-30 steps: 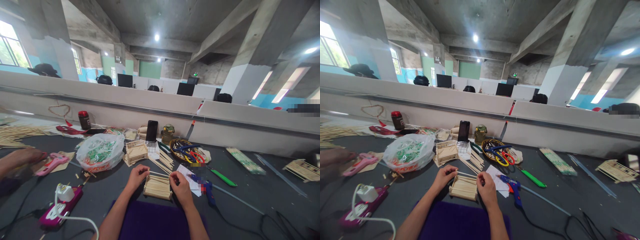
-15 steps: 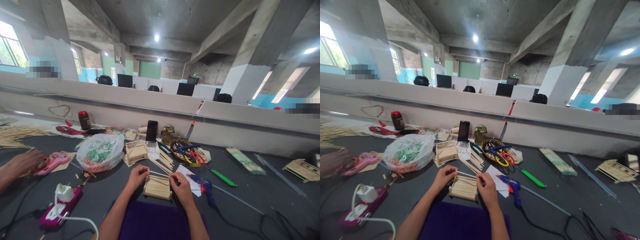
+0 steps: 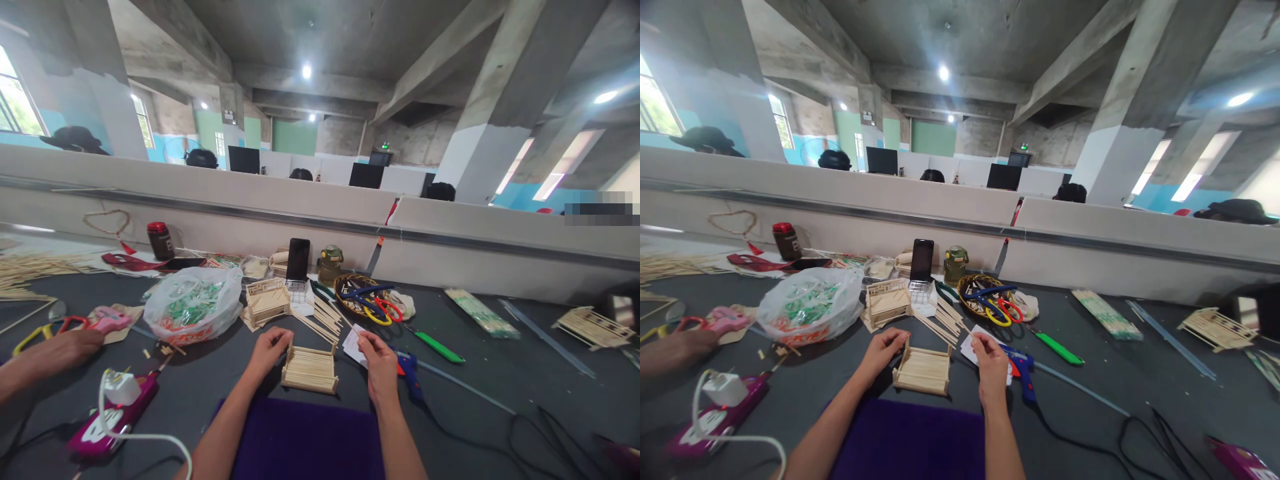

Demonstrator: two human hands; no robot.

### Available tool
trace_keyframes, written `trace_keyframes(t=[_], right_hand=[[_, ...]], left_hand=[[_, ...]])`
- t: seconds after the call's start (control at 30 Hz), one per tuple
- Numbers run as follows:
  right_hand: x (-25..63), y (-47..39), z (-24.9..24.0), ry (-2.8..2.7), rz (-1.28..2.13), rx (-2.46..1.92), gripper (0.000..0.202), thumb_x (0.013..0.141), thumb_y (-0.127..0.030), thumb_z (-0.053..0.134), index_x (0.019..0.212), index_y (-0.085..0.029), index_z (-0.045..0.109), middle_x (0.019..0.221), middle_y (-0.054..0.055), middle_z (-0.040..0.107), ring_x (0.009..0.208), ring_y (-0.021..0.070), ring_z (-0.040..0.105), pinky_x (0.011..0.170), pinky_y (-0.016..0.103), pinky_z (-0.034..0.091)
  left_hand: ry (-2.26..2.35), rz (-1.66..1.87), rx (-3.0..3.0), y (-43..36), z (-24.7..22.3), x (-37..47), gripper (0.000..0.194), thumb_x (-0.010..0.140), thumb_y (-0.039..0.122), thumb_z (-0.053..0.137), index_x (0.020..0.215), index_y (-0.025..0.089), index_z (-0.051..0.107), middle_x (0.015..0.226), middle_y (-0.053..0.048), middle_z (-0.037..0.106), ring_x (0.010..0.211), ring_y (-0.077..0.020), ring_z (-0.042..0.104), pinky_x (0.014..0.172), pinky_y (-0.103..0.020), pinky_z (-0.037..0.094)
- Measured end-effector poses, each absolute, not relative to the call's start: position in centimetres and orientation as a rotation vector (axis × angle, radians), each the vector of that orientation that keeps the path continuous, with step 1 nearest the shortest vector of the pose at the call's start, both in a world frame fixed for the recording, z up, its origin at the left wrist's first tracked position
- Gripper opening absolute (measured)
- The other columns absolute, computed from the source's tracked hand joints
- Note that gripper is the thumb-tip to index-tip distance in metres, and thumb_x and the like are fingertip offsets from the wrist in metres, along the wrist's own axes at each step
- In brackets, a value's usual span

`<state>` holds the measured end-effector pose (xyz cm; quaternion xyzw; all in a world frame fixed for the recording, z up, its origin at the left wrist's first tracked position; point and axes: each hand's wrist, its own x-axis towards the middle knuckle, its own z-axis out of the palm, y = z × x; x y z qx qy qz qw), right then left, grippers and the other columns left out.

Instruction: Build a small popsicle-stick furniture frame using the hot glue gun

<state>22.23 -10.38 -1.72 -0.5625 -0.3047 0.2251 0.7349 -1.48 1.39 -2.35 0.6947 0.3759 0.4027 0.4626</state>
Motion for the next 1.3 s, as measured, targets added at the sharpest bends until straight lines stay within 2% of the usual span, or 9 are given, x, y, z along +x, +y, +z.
trace_keyframes(t=[0.4, 0.53, 0.63, 0.73, 0.87, 1.0, 1.13, 1.2, 1.3], right_hand=[[21.9, -10.4, -1.3, -0.652, 0.523, -1.208, 0.032, 0.064, -0.039, 0.073, 0.084, -0.014, 0.07, 0.074, 0.003, 0.067, 0.064, 0.0142, 0.057, 0.06, 0.025, 0.046], [21.8, -10.5, -1.2, -0.649, 0.529, -1.218, 0.033, 0.064, -0.039, 0.074, 0.085, -0.014, 0.07, 0.076, 0.003, 0.067, 0.067, 0.0148, 0.058, 0.063, 0.025, 0.046], [21.8, -10.4, -1.4, -0.676, 0.542, -1.221, 0.032, 0.065, -0.039, 0.073, 0.086, -0.015, 0.069, 0.077, 0.003, 0.067, 0.069, 0.0149, 0.057, 0.064, 0.026, 0.046], [21.7, -10.5, -1.2, -0.767, 0.529, -1.266, 0.031, 0.07, -0.04, 0.069, 0.087, -0.015, 0.068, 0.078, 0.003, 0.067, 0.07, 0.0158, 0.058, 0.066, 0.027, 0.046], [20.5, -11.3, 0.4, -0.954, 0.415, -1.406, 0.029, 0.076, -0.042, 0.062, 0.086, -0.015, 0.067, 0.08, 0.004, 0.067, 0.072, 0.0177, 0.059, 0.069, 0.028, 0.047], [17.8, -13.1, 3.6, -1.134, 0.257, -1.461, 0.023, 0.082, -0.037, 0.055, 0.086, -0.018, 0.066, 0.084, 0.004, 0.066, 0.076, 0.0176, 0.06, 0.072, 0.028, 0.046], [14.6, -15.5, 6.4, -1.301, 0.171, -1.437, 0.018, 0.086, -0.032, 0.052, 0.087, -0.02, 0.064, 0.084, 0.004, 0.064, 0.076, 0.0166, 0.058, 0.072, 0.027, 0.047], [13.3, -16.8, 7.3, -1.375, 0.151, -1.419, 0.016, 0.087, -0.03, 0.051, 0.088, -0.02, 0.063, 0.084, 0.004, 0.063, 0.077, 0.0168, 0.058, 0.072, 0.027, 0.047], [11.8, -18.7, 8.3, -1.448, 0.123, -1.385, 0.015, 0.089, -0.027, 0.048, 0.091, -0.021, 0.063, 0.085, 0.004, 0.062, 0.08, 0.0171, 0.058, 0.073, 0.028, 0.046]], left_hand=[[0.936, 0.995, 1.714, 1.5, -2.4, -1.3, 0.04, 0.074, 0.052, 0.059, 0.075, 0.014, 0.073, 0.068, -0.005, 0.065, 0.063, -0.0151, 0.056, 0.056, -0.022, 0.043], [0.936, 0.98, 1.733, 1.5, -2.7, -1.3, 0.041, 0.076, 0.051, 0.057, 0.077, 0.013, 0.072, 0.073, -0.005, 0.067, 0.066, -0.0161, 0.058, 0.057, -0.023, 0.046], [0.966, 1.039, 1.742, 1.5, -2.5, -1.5, 0.04, 0.08, 0.049, 0.054, 0.085, 0.013, 0.07, 0.081, -0.007, 0.068, 0.071, -0.0176, 0.061, 0.058, -0.025, 0.048], [1.087, 1.278, 1.798, 0.7, -0.9, -2.1, 0.034, 0.084, 0.044, 0.051, 0.093, 0.016, 0.069, 0.088, -0.007, 0.068, 0.078, -0.0191, 0.062, 0.065, -0.028, 0.05], [1.223, 1.634, 2.075, -2.3, 3.7, -2.8, 0.022, 0.086, 0.032, 0.053, 0.098, 0.02, 0.067, 0.095, -0.006, 0.065, 0.091, -0.0208, 0.06, 0.082, -0.035, 0.049], [1.071, 1.477, 2.516, -7.1, 8.4, -2.1, 0.027, 0.086, 0.021, 0.053, 0.111, 0.022, 0.062, 0.106, -0.007, 0.063, 0.1, -0.0219, 0.056, 0.092, -0.039, 0.045], [0.985, 1.361, 2.678, -10.9, 10.5, -1.1, 0.031, 0.086, 0.02, 0.051, 0.116, 0.021, 0.058, 0.116, -0.007, 0.061, 0.116, -0.0245, 0.049, 0.107, -0.047, 0.033], [0.974, 1.341, 2.677, -12.3, 10.8, -1.1, 0.029, 0.087, 0.02, 0.05, 0.114, 0.022, 0.059, 0.113, -0.006, 0.062, 0.117, -0.024, 0.05, 0.109, -0.05, 0.029], [0.961, 1.33, 2.633, -14.2, 11.2, -1.7, 0.023, 0.087, 0.019, 0.049, 0.104, 0.024, 0.062, 0.1, -0.004, 0.065, 0.105, -0.0211, 0.056, 0.11, -0.052, 0.026]])
